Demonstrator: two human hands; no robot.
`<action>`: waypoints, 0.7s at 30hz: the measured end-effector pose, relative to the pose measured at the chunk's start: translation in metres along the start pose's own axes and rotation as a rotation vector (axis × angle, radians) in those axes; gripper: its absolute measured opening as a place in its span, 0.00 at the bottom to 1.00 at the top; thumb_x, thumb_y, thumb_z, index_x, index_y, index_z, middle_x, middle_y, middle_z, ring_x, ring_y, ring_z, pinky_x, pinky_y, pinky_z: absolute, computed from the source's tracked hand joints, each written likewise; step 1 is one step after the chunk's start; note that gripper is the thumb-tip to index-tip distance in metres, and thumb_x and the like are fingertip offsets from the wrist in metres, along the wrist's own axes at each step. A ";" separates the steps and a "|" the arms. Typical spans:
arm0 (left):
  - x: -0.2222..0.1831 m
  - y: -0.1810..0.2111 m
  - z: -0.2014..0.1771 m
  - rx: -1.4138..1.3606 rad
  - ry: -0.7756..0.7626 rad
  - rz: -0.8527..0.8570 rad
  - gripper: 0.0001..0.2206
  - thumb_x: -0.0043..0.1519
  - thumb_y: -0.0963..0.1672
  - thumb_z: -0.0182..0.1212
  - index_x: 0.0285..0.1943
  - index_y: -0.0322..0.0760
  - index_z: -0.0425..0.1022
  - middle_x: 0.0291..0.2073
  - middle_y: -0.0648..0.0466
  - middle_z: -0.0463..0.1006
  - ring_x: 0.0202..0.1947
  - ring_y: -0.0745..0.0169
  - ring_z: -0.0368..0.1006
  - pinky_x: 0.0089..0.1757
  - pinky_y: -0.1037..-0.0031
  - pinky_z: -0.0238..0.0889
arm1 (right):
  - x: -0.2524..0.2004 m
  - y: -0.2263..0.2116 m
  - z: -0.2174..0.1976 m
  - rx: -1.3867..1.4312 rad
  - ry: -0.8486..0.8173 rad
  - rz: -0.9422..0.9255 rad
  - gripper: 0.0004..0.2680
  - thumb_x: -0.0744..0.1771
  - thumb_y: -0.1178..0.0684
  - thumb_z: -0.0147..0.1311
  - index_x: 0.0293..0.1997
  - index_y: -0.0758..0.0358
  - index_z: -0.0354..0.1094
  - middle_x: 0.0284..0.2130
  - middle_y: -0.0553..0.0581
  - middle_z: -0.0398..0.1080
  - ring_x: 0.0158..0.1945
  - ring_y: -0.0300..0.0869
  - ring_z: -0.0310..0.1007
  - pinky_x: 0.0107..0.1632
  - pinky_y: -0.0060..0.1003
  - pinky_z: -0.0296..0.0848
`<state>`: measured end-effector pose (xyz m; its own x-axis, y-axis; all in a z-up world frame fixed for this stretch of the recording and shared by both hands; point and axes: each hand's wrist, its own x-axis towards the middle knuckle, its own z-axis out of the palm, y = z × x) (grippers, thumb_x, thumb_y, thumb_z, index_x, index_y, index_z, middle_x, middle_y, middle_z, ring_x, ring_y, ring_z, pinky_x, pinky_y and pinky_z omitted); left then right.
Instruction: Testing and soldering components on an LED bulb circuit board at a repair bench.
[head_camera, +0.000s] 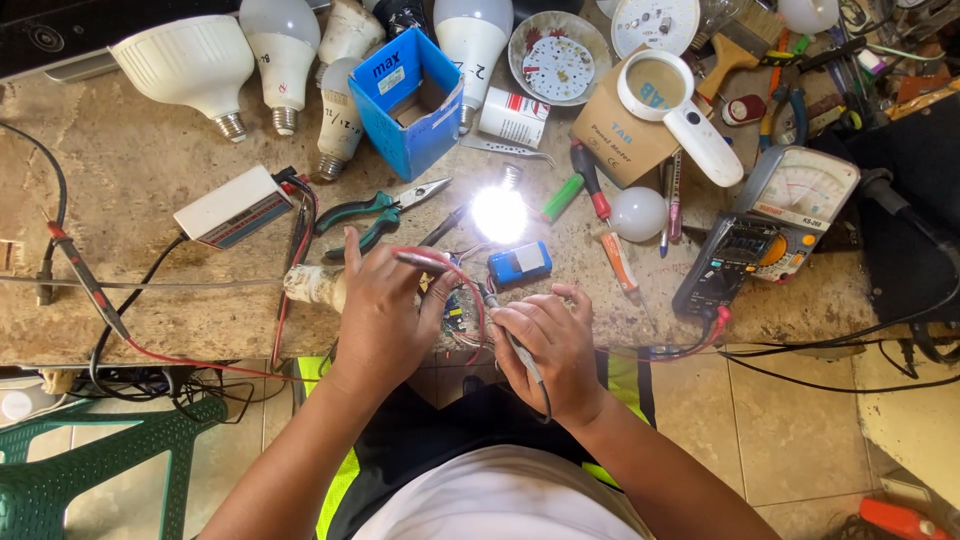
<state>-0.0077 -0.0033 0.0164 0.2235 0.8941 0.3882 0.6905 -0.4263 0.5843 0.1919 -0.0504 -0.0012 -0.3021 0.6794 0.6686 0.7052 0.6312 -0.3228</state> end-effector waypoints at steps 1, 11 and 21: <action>-0.001 -0.002 0.001 0.000 -0.001 0.000 0.06 0.67 0.47 0.63 0.41 0.42 0.81 0.34 0.52 0.84 0.44 0.49 0.79 0.63 0.25 0.38 | -0.001 0.000 0.000 0.000 -0.001 0.001 0.04 0.67 0.55 0.58 0.45 0.58 0.73 0.34 0.53 0.75 0.38 0.47 0.76 0.56 0.54 0.60; -0.014 0.026 -0.020 0.217 0.085 0.435 0.09 0.64 0.43 0.62 0.53 0.45 0.78 0.46 0.56 0.81 0.48 0.51 0.73 0.61 0.27 0.47 | 0.012 -0.011 -0.027 0.234 0.058 0.134 0.11 0.68 0.57 0.55 0.56 0.65 0.68 0.45 0.61 0.75 0.47 0.51 0.76 0.54 0.48 0.68; -0.038 0.037 -0.033 0.205 0.123 0.533 0.06 0.68 0.41 0.55 0.40 0.44 0.77 0.42 0.60 0.80 0.43 0.56 0.74 0.59 0.47 0.53 | 0.004 -0.030 -0.030 0.254 -0.007 -0.062 0.09 0.70 0.54 0.56 0.55 0.63 0.69 0.50 0.61 0.73 0.51 0.53 0.78 0.58 0.52 0.74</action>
<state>-0.0133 -0.0577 0.0463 0.5035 0.5355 0.6780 0.6265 -0.7667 0.1402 0.1889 -0.0773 0.0313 -0.3450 0.6388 0.6877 0.5020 0.7446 -0.4398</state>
